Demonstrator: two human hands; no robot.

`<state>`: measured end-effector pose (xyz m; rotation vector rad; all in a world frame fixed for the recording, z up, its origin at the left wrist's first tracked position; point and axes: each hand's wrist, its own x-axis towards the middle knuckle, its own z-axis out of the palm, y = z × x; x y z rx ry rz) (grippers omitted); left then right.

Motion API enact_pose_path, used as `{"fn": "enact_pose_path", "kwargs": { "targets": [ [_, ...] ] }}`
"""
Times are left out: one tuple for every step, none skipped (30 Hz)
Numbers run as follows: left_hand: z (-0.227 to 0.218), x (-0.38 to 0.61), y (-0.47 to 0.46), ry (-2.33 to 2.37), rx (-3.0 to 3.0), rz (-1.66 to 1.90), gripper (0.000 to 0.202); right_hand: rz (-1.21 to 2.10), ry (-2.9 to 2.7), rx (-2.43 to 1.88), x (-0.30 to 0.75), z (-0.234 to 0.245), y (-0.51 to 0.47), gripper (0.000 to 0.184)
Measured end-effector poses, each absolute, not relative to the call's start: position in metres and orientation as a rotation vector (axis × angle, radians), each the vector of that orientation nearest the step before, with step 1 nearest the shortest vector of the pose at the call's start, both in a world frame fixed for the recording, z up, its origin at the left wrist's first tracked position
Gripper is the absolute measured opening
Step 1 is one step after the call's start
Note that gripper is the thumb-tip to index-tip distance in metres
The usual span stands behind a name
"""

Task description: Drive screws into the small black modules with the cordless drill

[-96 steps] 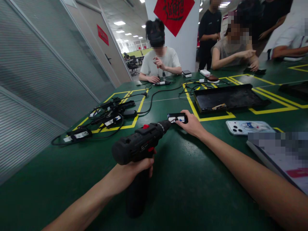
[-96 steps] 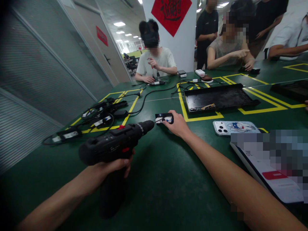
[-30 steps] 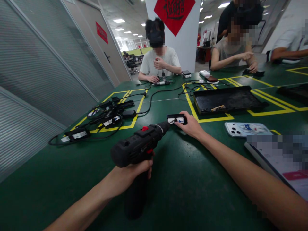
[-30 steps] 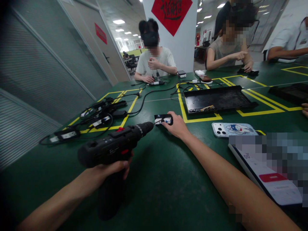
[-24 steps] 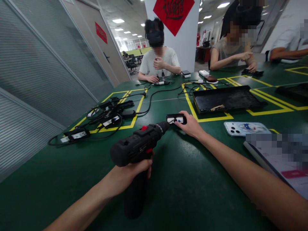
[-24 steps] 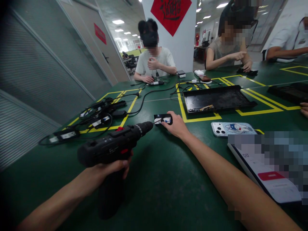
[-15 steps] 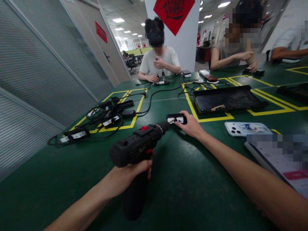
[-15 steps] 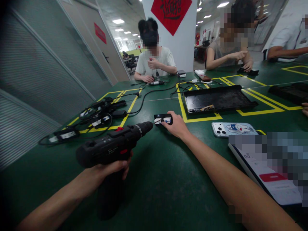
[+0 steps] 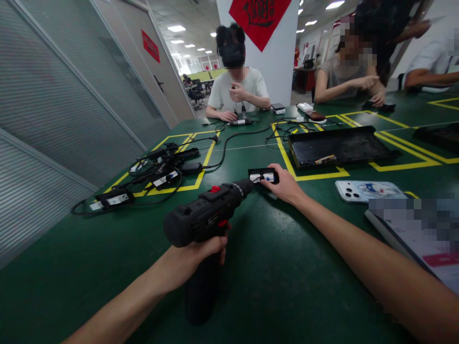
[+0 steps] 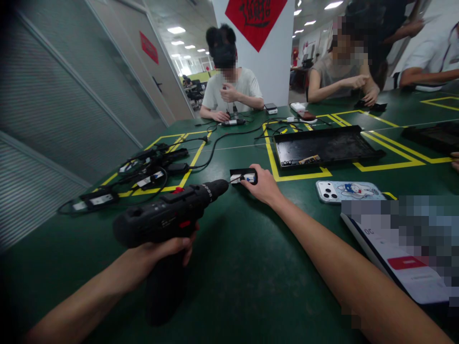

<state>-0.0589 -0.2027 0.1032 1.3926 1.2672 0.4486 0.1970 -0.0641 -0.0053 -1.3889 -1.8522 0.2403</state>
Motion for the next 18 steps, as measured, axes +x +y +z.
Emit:
{"fn": "enact_pose_path", "kwargs": {
  "targets": [
    [0.1029,-0.0589,-0.2028,1.263,1.385,0.458,0.032,0.241,-1.851,-1.391,0.1970,-0.0053,-0.0641,0.044],
    [0.1030,-0.0588,-0.2030,1.262,1.376,0.459,0.032,0.242,-1.850,-1.392,0.1970,-0.0053,-0.0641,0.044],
    [0.1034,-0.0586,-0.2031,1.262,1.366,0.453,0.033,0.242,-1.849,-1.394,0.1970,-0.0052,-0.0642,0.044],
    [0.1041,-0.0582,-0.2032,1.264,1.359,0.447,0.033,0.241,-1.848,-1.394,0.1970,-0.0050,-0.0643,0.044],
    [0.1049,-0.0579,-0.2032,1.265,1.354,0.441,0.032,0.241,-1.849,-1.394,0.1969,-0.0047,-0.0645,0.044],
    [0.1057,-0.0576,-0.2032,1.264,1.353,0.439,0.032,0.240,-1.850,-1.394,0.1967,-0.0042,-0.0648,0.044],
    [0.1064,-0.0574,-0.2031,1.259,1.355,0.445,0.031,0.240,-1.850,-1.394,0.1965,-0.0036,-0.0651,0.043],
    [0.1069,-0.0572,-0.2030,1.252,1.361,0.456,0.030,0.240,-1.851,-1.395,0.1963,-0.0030,-0.0656,0.043],
    [0.1072,-0.0571,-0.2028,1.241,1.370,0.464,0.029,0.241,-1.853,-1.396,0.1961,-0.0023,-0.0660,0.043],
    [0.1074,-0.0570,-0.2027,1.228,1.381,0.468,0.028,0.243,-1.854,-1.397,0.1959,-0.0016,-0.0664,0.042],
    [0.1075,-0.0569,-0.2026,1.219,1.393,0.468,0.027,0.244,-1.855,-1.398,0.1958,-0.0009,-0.0667,0.042],
    [0.1076,-0.0568,-0.2025,1.213,1.403,0.462,0.027,0.246,-1.857,-1.399,0.1957,-0.0004,-0.0670,0.042],
    [0.1078,-0.0566,-0.2025,1.209,1.410,0.453,0.028,0.248,-1.858,-1.400,0.1957,-0.0001,-0.0672,0.042],
    [0.1080,-0.0565,-0.2025,1.208,1.415,0.449,0.029,0.248,-1.858,-1.401,0.1958,0.0000,-0.0673,0.042],
    [0.1081,-0.0565,-0.2025,1.208,1.416,0.447,0.030,0.248,-1.858,-1.403,0.1958,-0.0001,-0.0674,0.042],
    [0.1081,-0.0565,-0.2025,1.207,1.414,0.451,0.031,0.248,-1.857,-1.404,0.1958,-0.0003,-0.0672,0.042],
    [0.1078,-0.0566,-0.2025,1.203,1.411,0.459,0.031,0.247,-1.856,-1.405,0.1958,-0.0007,-0.0670,0.042],
    [0.1071,-0.0569,-0.2025,1.195,1.408,0.467,0.032,0.246,-1.855,-1.405,0.1958,-0.0011,-0.0668,0.043]
  ]
}}
